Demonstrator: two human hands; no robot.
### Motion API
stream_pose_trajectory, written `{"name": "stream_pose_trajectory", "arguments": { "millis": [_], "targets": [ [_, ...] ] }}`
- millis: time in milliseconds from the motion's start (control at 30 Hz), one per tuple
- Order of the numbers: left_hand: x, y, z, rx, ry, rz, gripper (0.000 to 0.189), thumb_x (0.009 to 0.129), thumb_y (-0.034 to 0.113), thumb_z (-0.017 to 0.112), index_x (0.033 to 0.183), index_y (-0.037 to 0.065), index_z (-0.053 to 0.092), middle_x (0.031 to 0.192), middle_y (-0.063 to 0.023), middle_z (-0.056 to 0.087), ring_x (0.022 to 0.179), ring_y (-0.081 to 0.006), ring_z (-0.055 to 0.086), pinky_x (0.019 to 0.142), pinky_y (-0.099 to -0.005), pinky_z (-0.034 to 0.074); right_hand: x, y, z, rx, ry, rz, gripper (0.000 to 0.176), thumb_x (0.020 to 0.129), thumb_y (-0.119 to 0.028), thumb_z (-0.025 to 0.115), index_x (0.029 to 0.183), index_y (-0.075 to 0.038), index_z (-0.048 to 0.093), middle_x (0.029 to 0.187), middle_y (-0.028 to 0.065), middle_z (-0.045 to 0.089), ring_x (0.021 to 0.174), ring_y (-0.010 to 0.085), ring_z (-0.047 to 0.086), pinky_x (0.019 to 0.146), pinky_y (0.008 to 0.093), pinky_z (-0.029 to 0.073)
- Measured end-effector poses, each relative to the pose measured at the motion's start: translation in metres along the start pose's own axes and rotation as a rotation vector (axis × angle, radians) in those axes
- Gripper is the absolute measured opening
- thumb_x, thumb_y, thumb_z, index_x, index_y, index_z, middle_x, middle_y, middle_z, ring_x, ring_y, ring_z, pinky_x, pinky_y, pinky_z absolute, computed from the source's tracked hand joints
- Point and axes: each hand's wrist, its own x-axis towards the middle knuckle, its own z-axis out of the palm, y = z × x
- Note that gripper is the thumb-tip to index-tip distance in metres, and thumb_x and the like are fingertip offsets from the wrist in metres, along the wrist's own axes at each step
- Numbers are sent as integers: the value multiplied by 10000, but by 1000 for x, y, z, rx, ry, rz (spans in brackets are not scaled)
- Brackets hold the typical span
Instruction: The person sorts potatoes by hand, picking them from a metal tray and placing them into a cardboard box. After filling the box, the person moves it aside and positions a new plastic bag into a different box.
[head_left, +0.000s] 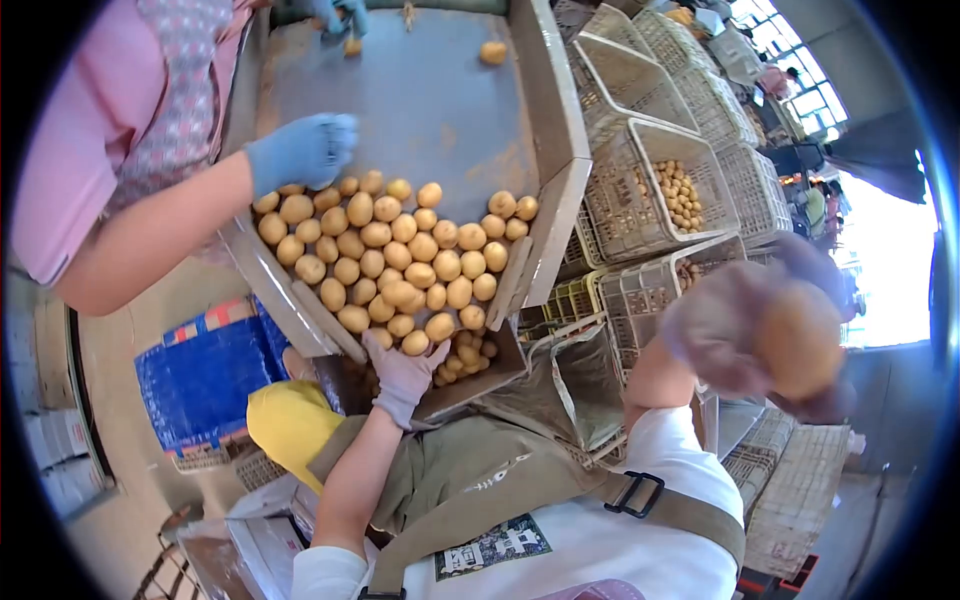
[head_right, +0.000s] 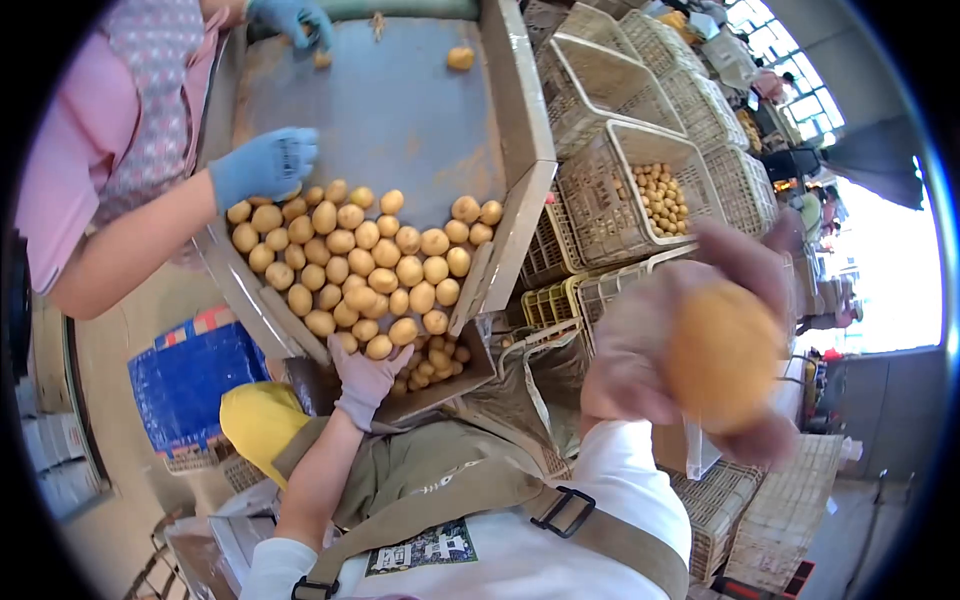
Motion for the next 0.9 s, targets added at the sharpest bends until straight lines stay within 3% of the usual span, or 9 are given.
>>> {"name": "stream_pose_trajectory", "arguments": {
  "millis": [33, 167, 200, 300, 400, 567, 733, 867, 900],
  "targets": [
    [-1, 0, 2, 6, 62, -8, 950, 880, 797, 454, 1600, 227, 209, 1634, -33, 283, 1472, -333, 334, 1130, -636, 349, 14, 23, -6, -103, -37, 20, 731, 926, -597, 568, 1377, -33, 456, 1221, 162, 619, 1185, 281, 588, 1164, 515, 365],
    [0, 0, -3, 7, -26, -15, 953, 871, 809, 452, 1590, 219, 244, 1610, -31, 325, 1455, -336, 349, 1135, -634, 342, 29, 113, 27, -808, -525, 495, 810, 945, -411, 594, 1567, -14, 259, 1595, 228, 317, 1496, 345, 303, 1234, 470, 264],
    [0, 3, -1, -22, -3, -35, 952, 872, 809, 451, 1588, 218, 244, 1610, -31, 325, 1456, -336, 348, 1132, -635, 347, 27, 97, 31, -559, -501, 762, 871, 951, -370, 603, 1611, -35, 145, 1658, 233, 172, 1512, 364, 264, 1224, 502, 264],
    [-2, 2, -2, -99, 13, -58, 944, 878, 806, 448, 1586, 214, 246, 1615, -34, 319, 1465, -336, 339, 1127, -634, 357, -22, 59, 37, -404, -604, 406, 400, 938, -90, 629, 1332, -22, 612, 1263, 154, 677, 1184, 280, 636, 1060, 411, 477],
    [0, -1, -1, -11, 31, 5, 936, 880, 800, 454, 1587, 219, 259, 1619, -36, 310, 1468, -346, 321, 1146, -629, 322, -86, 19, 31, -192, -890, 395, 418, 869, -36, 663, 1286, -57, 639, 1098, 113, 688, 935, 267, 638, 913, 411, 491],
    [0, -1, 3, -8, 58, 2, 804, 919, 759, 372, 1549, 259, 343, 1613, -11, 349, 1461, -307, 365, 1138, -636, 312, -142, -65, 26, -13, -1189, 497, 371, 835, -154, 697, 1187, -45, 661, 1104, 141, 691, 1015, 326, 649, 972, 475, 459],
    [2, -1, 1, -22, 42, -1, 958, 878, 833, 387, 1591, 209, 245, 1630, -65, 307, 1471, -338, 339, 1156, -633, 285, -192, -124, 25, 208, -1456, 548, 444, 833, -186, 690, 1263, -85, 640, 1254, 141, 643, 1172, 337, 601, 1053, 505, 404],
    [-1, -1, 7, -70, 126, 9, 868, 908, 787, 289, 1581, 239, 289, 1628, -48, 320, 1494, -318, 301, 1158, -637, 244, -225, -122, 38, 49, -1643, 550, 461, 845, -260, 679, 1276, -102, 631, 1259, 141, 622, 1161, 349, 587, 1056, 515, 396],
    [-2, -2, 9, -27, 199, 32, 860, 910, 786, 285, 1576, 242, 299, 1622, -41, 326, 1498, -296, 290, 1165, -628, 210, -229, -121, 46, 4, -1511, 574, 433, 826, -268, 691, 1226, -112, 636, 1202, 130, 625, 1137, 340, 588, 1038, 503, 404]
  ]
}}
